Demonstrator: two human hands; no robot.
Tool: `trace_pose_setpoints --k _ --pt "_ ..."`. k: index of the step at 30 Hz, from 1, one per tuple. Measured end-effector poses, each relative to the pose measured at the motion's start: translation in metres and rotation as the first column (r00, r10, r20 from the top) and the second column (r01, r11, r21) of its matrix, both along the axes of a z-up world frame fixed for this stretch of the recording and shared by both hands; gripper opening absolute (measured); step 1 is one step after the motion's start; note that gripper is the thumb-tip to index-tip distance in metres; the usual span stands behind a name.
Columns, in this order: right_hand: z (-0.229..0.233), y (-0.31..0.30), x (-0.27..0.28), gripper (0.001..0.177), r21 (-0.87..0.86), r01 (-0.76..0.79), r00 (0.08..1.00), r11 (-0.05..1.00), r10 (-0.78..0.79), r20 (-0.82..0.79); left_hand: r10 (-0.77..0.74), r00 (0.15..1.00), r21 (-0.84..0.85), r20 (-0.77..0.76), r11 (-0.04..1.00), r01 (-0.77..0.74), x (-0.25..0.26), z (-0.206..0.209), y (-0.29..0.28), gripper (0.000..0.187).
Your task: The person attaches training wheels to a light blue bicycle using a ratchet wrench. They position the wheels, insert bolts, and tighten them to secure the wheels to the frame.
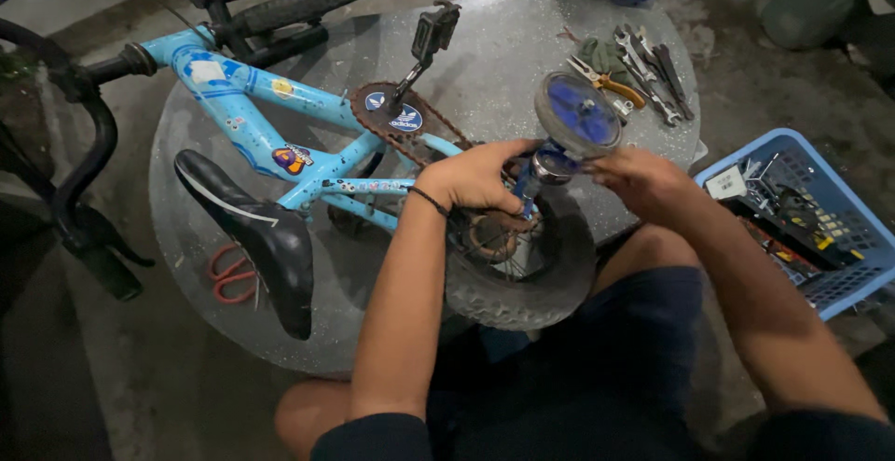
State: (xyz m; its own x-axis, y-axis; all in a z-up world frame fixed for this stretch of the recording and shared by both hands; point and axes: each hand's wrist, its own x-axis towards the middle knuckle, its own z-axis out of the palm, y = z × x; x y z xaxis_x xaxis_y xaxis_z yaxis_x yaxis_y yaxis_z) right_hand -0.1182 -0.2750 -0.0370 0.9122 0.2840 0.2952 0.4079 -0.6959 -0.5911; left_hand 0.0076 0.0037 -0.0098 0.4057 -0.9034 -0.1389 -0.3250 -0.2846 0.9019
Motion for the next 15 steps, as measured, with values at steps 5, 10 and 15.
trace_pose_setpoints --k 5,10,15 --pt "-0.029 -0.011 0.016 0.024 -0.034 -0.05 0.993 0.998 0.053 0.101 -0.002 0.999 -0.007 -0.034 1.0 0.002 -0.003 0.009 -0.001 0.098" --pt "0.015 0.017 -0.041 0.034 -0.215 0.283 0.938 0.935 -0.317 -0.14 0.03 0.999 0.032 -0.023 0.999 -0.029 -0.005 0.016 0.001 0.097" --pt "0.073 0.064 -0.076 0.038 -0.146 0.302 0.942 0.942 -0.318 -0.104 0.008 1.0 -0.002 -0.009 1.0 -0.008 0.0 0.014 0.001 0.094"
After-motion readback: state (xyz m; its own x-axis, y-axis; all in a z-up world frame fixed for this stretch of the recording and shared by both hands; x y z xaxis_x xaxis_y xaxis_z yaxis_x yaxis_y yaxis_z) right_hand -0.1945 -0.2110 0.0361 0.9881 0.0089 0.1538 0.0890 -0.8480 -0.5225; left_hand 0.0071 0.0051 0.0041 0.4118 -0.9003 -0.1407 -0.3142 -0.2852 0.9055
